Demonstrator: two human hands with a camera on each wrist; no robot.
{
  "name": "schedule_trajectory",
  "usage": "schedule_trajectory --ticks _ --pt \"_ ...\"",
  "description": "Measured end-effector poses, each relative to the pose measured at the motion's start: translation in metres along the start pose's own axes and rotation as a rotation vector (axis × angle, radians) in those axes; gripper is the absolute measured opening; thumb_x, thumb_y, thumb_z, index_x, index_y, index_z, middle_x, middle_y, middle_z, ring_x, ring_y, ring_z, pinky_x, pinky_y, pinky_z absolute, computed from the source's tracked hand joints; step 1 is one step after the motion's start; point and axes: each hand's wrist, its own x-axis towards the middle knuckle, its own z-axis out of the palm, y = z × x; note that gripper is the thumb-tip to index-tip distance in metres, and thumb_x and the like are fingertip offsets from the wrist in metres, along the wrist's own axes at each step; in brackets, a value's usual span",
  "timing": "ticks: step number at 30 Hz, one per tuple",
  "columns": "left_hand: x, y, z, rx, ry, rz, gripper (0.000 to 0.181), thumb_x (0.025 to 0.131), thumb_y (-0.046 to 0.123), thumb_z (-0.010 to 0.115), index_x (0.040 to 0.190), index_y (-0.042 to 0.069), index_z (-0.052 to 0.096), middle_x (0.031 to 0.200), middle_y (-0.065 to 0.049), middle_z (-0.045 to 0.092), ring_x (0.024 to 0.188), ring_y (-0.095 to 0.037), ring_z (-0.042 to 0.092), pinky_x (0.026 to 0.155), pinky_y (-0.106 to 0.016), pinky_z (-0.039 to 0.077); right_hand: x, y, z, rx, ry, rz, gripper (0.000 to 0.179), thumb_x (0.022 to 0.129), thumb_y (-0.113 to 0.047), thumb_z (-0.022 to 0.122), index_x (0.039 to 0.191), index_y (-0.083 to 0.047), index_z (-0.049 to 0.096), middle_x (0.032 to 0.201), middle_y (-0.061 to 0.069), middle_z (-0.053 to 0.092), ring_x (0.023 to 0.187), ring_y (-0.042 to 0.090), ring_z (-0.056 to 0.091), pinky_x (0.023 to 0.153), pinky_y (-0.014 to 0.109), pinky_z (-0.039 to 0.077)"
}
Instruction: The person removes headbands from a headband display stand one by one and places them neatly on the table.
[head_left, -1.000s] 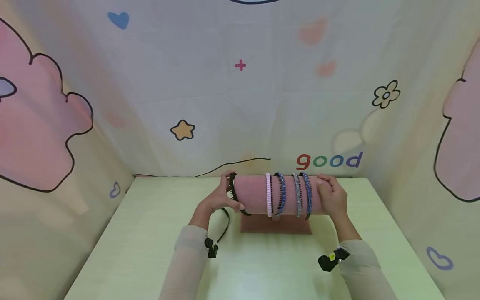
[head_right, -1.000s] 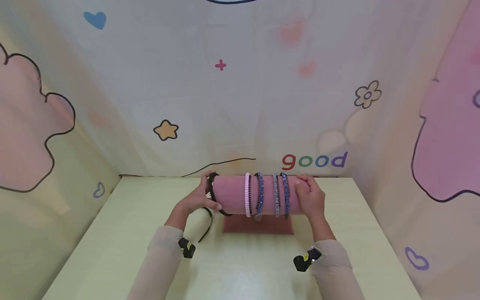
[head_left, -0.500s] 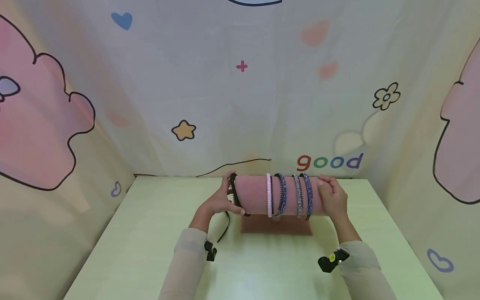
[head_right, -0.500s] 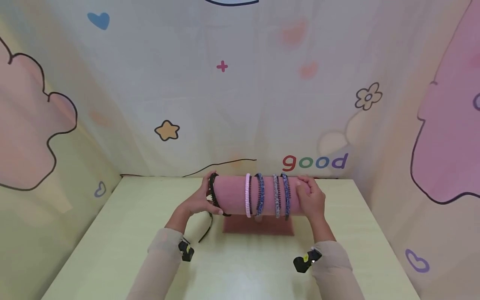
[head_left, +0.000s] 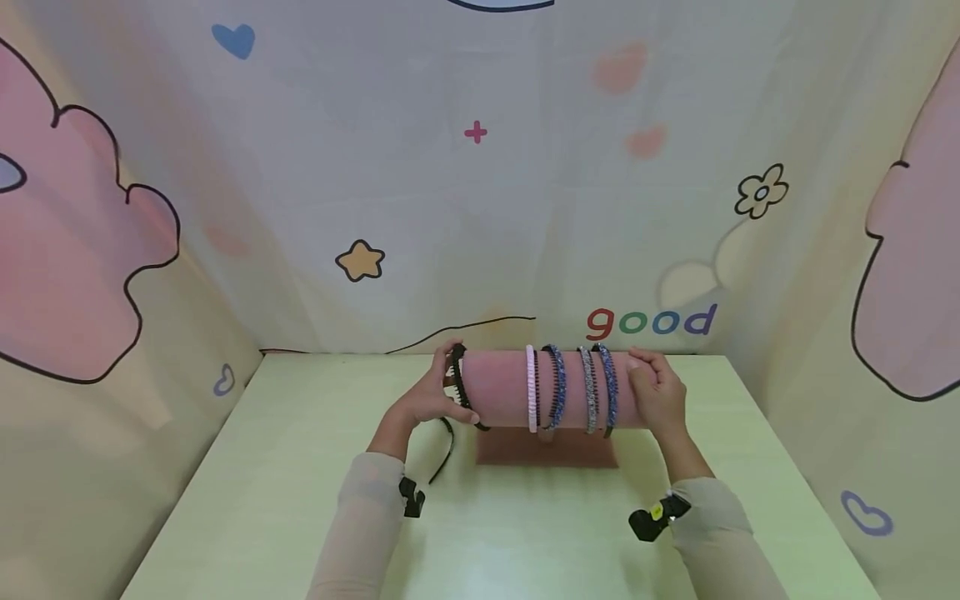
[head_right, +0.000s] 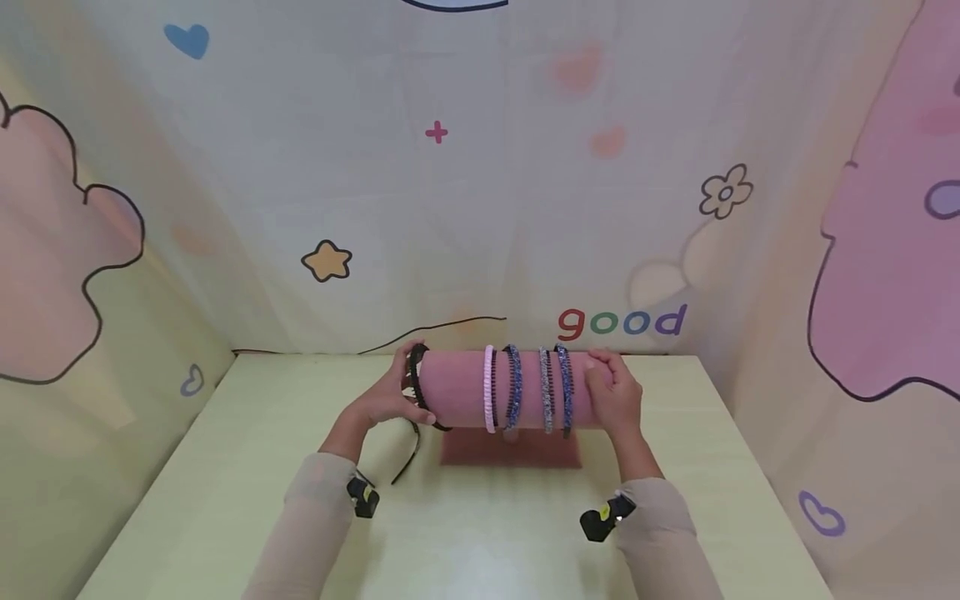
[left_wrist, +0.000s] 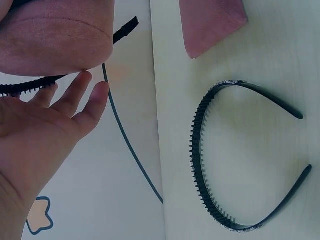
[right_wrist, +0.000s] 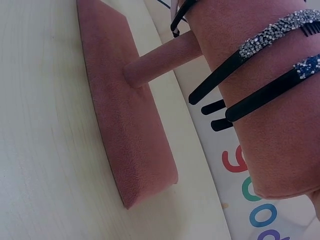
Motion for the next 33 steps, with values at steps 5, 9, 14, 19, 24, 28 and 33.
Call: schedule_trajectory --ticks 5,9,14,19,24,28,33 --pt "-0.002 -0.008 -0.001 0.020 0.047 -0.003 0.120 0.058 -0.007 0.083 0.143 0.035 0.010 0.147 -0.007 0.025 0.119 -0.034 0.042 0.086 -0.048 0.044 0.000 -0.001 0.000 -0.017 0.006 -0.004 0.030 0.091 -0.030 0.050 0.113 -0.013 0.062 0.122 0.014 0.058 0.103 0.033 0.053 0.085 0.048 0.038" --pt "-0.004 -0.010 -0.003 0.047 0.051 0.014 0.119 0.058 -0.006 0.083 0.143 0.033 0.010 0.148 -0.008 0.023 0.122 -0.036 0.039 0.083 -0.047 0.046 0.001 0.000 0.000 -0.024 0.016 -0.008 0.029 0.090 -0.029 0.051 0.112 -0.013 0.063 0.120 0.014 0.059 0.103 0.033 0.054 0.084 0.047 0.039" --pt "-0.009 -0.017 -0.006 0.058 0.071 0.019 0.120 0.057 -0.008 0.082 0.143 0.031 0.009 0.148 -0.009 0.022 0.123 -0.036 0.039 0.078 -0.044 0.048 0.000 -0.001 0.001 -0.022 0.019 -0.017 0.028 0.090 -0.028 0.052 0.111 -0.012 0.063 0.119 0.014 0.059 0.101 0.032 0.054 0.082 0.046 0.039" --pt "-0.015 -0.023 -0.007 0.070 0.089 0.006 0.119 0.057 -0.005 0.083 0.143 0.030 0.009 0.147 -0.010 0.021 0.122 -0.037 0.039 0.079 -0.045 0.048 0.000 -0.001 0.002 -0.024 0.017 -0.014 0.029 0.091 -0.030 0.051 0.111 -0.012 0.063 0.120 0.014 0.059 0.102 0.033 0.054 0.083 0.046 0.039" --pt "-0.021 -0.020 -0.006 0.097 0.105 -0.003 0.121 0.057 0.001 0.086 0.143 0.032 0.008 0.149 -0.012 0.017 0.124 -0.039 0.036 0.082 -0.047 0.046 0.000 -0.001 0.001 -0.035 0.039 -0.036 0.027 0.090 -0.027 0.053 0.110 -0.012 0.063 0.118 0.014 0.060 0.103 0.033 0.054 0.083 0.045 0.039" --pt "-0.027 -0.018 -0.006 0.089 0.120 0.008 0.120 0.058 -0.001 0.085 0.144 0.032 0.008 0.149 -0.014 0.015 0.126 -0.041 0.033 0.083 -0.049 0.045 0.000 0.000 0.000 -0.025 0.044 -0.040 0.026 0.090 -0.026 0.053 0.109 -0.012 0.063 0.118 0.013 0.060 0.104 0.031 0.054 0.084 0.045 0.039" --pt "-0.039 -0.020 -0.006 0.115 0.164 0.017 0.120 0.055 0.004 0.088 0.143 0.029 0.011 0.144 -0.018 0.020 0.124 -0.039 0.034 0.092 -0.054 0.037 0.000 0.000 0.001 -0.009 0.019 -0.032 0.028 0.091 -0.026 0.052 0.110 -0.010 0.063 0.119 0.014 0.059 0.106 0.032 0.053 0.086 0.046 0.038"
